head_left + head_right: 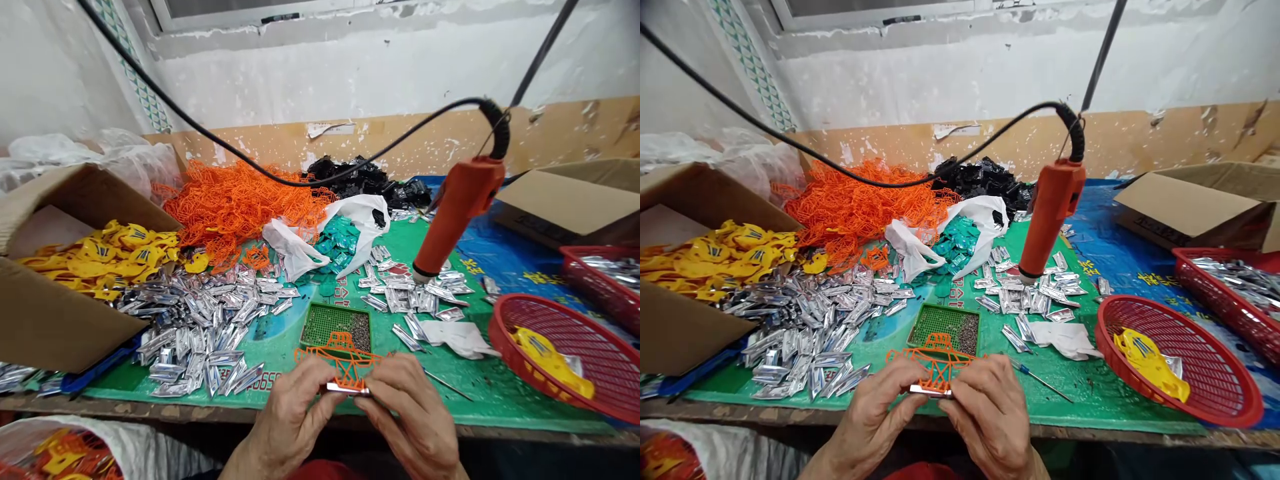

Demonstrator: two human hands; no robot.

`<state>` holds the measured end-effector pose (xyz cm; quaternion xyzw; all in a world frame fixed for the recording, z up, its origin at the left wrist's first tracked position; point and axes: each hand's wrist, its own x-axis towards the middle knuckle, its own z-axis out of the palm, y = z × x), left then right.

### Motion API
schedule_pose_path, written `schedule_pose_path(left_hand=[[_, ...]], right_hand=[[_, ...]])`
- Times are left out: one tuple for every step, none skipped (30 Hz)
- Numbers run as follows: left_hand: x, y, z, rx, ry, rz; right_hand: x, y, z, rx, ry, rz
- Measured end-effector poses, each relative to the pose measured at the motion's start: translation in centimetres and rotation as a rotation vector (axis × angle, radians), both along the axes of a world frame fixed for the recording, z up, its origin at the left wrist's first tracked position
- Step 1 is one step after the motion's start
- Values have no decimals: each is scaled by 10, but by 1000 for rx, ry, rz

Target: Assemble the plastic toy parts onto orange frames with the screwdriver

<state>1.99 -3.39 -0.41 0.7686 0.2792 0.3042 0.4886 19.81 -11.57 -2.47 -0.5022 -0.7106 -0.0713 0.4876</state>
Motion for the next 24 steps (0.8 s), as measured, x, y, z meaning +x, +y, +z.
schedule_pose_path(left_hand=[[0, 0, -1, 50, -19, -11], [0, 0, -2, 123, -52, -24], [-1, 0, -3, 211, -90, -41], [-1, 0, -4, 304, -123, -59], [-1, 0, -4, 392, -149, -79], [-1, 0, -5, 467, -166, -89], [-2, 0, -5, 524, -171, -90], [-2, 0, -5, 564, -166, -86], [-3, 0, -4, 599, -166, -80], [-3, 0, -3, 633, -166, -74], [-4, 0, -3, 662, -164, -68], [-5, 0, -2, 690, -162, -62], [-6, 0, -2, 718, -159, -59], [-6, -1, -2, 745, -153, -54], [-7, -1, -2, 771, -147, -49], [-8, -1, -2, 796, -141, -46], [-9, -1, -1, 816, -132, -45], [-10, -1, -1, 832, -120, -44], [-11, -2, -1, 844, -107, -44], [-11, -2, 0, 853, -97, -44], [-11, -2, 1, 862, -90, -45], [-11, -3, 1, 869, -87, -47], [-11, -3, 2, 878, -88, -46], [-11, -3, 3, 886, -94, -45]], right_hand=[[0, -1, 2, 14, -4, -3], [-1, -2, 4, 35, -10, -5], [-1, -3, 5, 63, -16, -8], [-2, -3, 6, 94, -24, -14], [-3, -3, 7, 125, -34, -23], [-4, -4, 7, 153, -48, -34], [-5, -5, 7, 171, -67, -46], [-6, -5, 8, 183, -85, -60], [-6, -6, 7, 198, -102, -75], [-7, -7, 7, 213, -116, -88], [-8, -8, 7, 225, -124, -101], [-8, -9, 7, 236, -128, -111], [-8, -9, 8, 244, -130, -117], [-9, -10, 8, 248, -132, -118], [-9, -10, 8, 251, -136, -118], [-10, -10, 8, 253, -139, -118], [-10, -10, 8, 256, -143, -118], [-11, -10, 8, 259, -147, -118], [-12, -11, 7, 259, -150, -116], [-12, -11, 7, 257, -151, -113], [-13, -11, 5, 254, -151, -106], [-13, -12, 4, 249, -148, -99], [-13, -12, 3, 244, -148, -92], [-14, -13, 3, 237, -146, -87]])
